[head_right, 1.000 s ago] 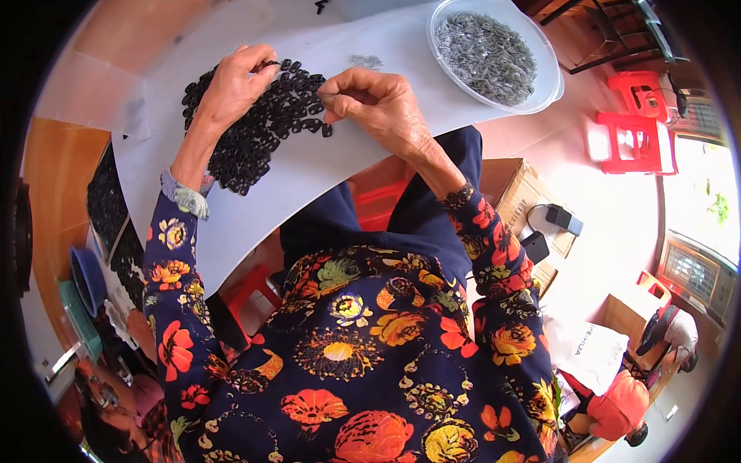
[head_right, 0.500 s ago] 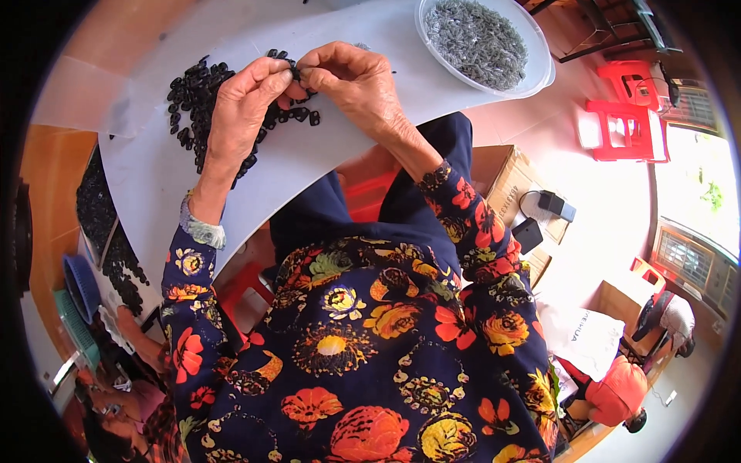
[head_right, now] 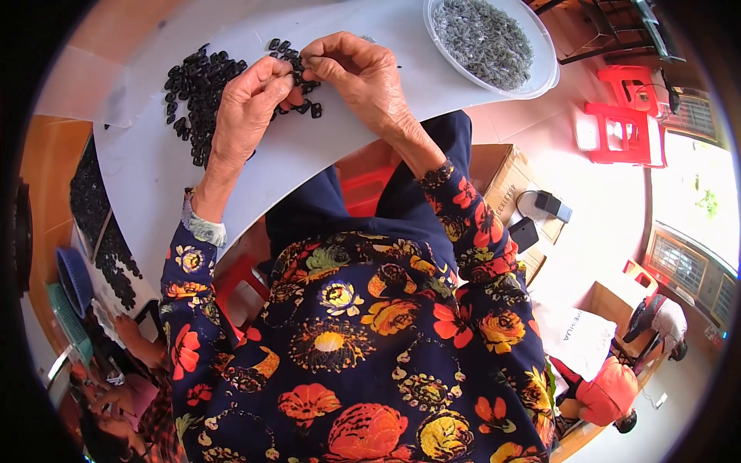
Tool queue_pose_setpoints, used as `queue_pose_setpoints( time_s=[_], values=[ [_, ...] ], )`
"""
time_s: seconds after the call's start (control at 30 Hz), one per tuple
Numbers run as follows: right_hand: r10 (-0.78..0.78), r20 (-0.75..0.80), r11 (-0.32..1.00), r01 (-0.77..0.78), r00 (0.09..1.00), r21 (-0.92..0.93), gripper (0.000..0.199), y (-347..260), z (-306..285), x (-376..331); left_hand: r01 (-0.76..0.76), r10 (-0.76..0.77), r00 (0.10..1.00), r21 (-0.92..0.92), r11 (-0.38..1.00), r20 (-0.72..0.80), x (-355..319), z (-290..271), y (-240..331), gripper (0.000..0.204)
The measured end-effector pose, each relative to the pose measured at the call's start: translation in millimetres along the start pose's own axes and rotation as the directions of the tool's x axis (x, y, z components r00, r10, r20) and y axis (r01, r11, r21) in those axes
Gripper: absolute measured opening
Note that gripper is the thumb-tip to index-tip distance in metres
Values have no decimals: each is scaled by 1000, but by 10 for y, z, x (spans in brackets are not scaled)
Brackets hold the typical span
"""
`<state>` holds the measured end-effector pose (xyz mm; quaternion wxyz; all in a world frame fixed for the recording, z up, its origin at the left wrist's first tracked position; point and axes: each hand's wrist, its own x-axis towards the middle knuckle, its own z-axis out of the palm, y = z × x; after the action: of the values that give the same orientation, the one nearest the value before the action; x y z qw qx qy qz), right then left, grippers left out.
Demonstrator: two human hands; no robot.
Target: The person assembles small black plastic components by hand on a white table.
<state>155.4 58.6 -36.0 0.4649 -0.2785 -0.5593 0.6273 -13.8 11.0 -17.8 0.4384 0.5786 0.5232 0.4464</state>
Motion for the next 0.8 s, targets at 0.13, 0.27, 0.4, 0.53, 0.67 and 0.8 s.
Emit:
queue_pose_setpoints(
  time_s=[0.13, 0.27, 0.4, 0.53, 0.67, 0.8],
  values=[
    [-44, 12, 997, 45, 999, -63, 13, 22, 11, 5, 13, -13, 1000, -25, 1000, -8, -14, 17, 47, 9],
    [-37, -3, 996, 37, 999, -76, 15, 9, 26, -2, 11, -12, 1000, -60, 998, -11, -11, 27, 70, 8],
    [-39, -10, 999, 38, 999, -23, 16, 3, 39, -8, 1, 0, 1000, -74, 997, 7, -2, 12, 48, 8],
    [-19, -40, 1000, 20, 999, 15, 17, 2, 39, -12, -4, 4, 1000, -61, 998, 5, 4, 17, 54, 6],
    [-29, -16, 999, 29, 999, -27, 17, -6, 44, -10, -7, 7, 1000, -52, 999, 0, -4, 28, 38, 6],
    [-38, -14, 999, 38, 999, -34, 16, -7, 46, -19, -9, 6, 1000, -108, 994, -29, -19, 84, 0, 6]
  ],
)
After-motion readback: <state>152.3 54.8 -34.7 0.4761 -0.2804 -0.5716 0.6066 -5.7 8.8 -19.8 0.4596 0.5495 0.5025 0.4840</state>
